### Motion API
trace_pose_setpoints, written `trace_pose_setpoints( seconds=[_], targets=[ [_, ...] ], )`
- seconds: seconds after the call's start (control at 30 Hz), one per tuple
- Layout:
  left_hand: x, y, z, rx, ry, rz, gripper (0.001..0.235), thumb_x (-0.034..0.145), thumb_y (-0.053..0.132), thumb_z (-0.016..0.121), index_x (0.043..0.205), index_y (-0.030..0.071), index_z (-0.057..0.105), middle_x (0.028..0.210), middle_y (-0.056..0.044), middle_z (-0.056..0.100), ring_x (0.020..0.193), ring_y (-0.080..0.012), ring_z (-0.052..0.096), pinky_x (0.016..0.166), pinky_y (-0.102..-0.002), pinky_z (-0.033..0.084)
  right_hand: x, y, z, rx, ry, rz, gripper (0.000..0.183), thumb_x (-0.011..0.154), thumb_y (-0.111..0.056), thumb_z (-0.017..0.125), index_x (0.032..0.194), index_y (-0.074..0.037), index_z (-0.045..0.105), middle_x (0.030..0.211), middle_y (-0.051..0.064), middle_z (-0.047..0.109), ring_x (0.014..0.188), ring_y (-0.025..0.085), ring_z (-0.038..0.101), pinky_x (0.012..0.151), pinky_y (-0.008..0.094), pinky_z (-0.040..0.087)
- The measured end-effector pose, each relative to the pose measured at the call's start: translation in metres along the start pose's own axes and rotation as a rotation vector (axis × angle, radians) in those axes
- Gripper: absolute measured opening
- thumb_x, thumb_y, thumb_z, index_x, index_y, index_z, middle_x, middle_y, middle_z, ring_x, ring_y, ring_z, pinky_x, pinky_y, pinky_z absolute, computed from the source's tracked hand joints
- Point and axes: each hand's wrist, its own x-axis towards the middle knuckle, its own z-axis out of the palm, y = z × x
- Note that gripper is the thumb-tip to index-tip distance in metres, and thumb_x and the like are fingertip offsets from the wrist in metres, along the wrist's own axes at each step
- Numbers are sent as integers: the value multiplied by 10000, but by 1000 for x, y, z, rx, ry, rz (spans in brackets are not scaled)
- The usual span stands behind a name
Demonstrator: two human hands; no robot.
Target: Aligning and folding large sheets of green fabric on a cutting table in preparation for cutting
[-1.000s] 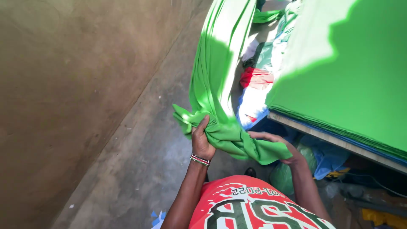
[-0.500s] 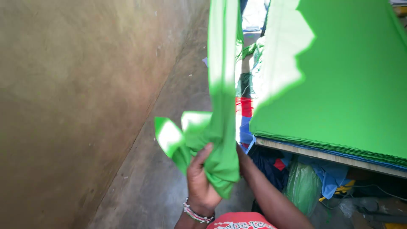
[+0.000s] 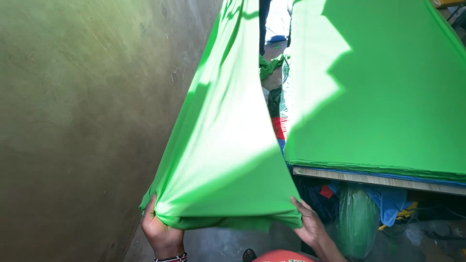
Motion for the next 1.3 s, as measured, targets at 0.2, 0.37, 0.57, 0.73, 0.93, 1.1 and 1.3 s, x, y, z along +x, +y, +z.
trace_pose_setpoints(
  seconds=[0.2, 0.37, 0.57, 0.73, 0.93, 1.1, 1.3],
  targets=[
    [42, -19, -33, -88, 59, -99, 457, 880, 220, 595, 1330, 167, 659, 1383, -83, 674, 1309, -301, 608, 1165, -499, 439, -9, 9, -29, -228, -246, -225, 693, 764, -197, 745, 1395, 52, 602, 1306, 266, 708, 1142, 375, 675, 916, 503, 548],
    [106, -75, -90, -56, 124, -147, 444, 839, 170, 610, 1273, 115, 685, 1303, -136, 700, 1216, -333, 649, 1104, -493, 491, -32, -3, -19, -400, -183, -471, 632, 824, -249, 720, 1368, 64, 644, 1249, 233, 747, 1089, 324, 704, 899, 462, 585],
    [179, -203, -174, -5, 54, -304, 309, 831, 185, 597, 1087, 68, 723, 1095, -182, 734, 1003, -360, 691, 955, -494, 546, -76, -16, -16, -688, -201, -591, 478, 897, -265, 700, 1257, 47, 739, 1114, 149, 812, 956, 203, 707, 761, 359, 592],
    [171, -276, -168, 28, 133, -427, 183, 792, 101, 589, 905, 89, 732, 940, -180, 763, 835, -355, 717, 823, -499, 591, -80, -22, -35, -929, -221, -634, 459, 908, -320, 687, 1203, 16, 792, 968, 91, 820, 835, 162, 699, 643, 324, 578],
    [143, -297, -135, 138, 142, -508, 222, 742, 43, 545, 851, 72, 736, 882, -166, 771, 764, -334, 725, 714, -474, 610, -91, -14, -33, -1004, -348, -599, 411, 896, -300, 721, 1187, -20, 804, 1049, 91, 836, 929, 191, 760, 733, 328, 602],
    [77, -260, -72, 696, 83, -155, 374, 927, 319, 675, 735, 194, 379, 647, 60, 287, 556, -104, 285, 480, -349, 282, -79, -20, -57, -1383, -377, -858, 480, 959, -398, 723, 661, -142, 447, 652, -61, 371, 602, 73, 379, 526, 312, 318],
    [22, -223, 43, 1189, -443, 183, 1240, 784, 335, 791, 1620, 27, -70, 1316, -164, 682, 1118, -271, 717, 954, -363, 574, -93, -19, -22, -1775, -625, -795, 544, 1033, -573, 501, 697, -150, 431, 620, -25, 444, 564, 137, 470, 551, 381, 346]
  ],
)
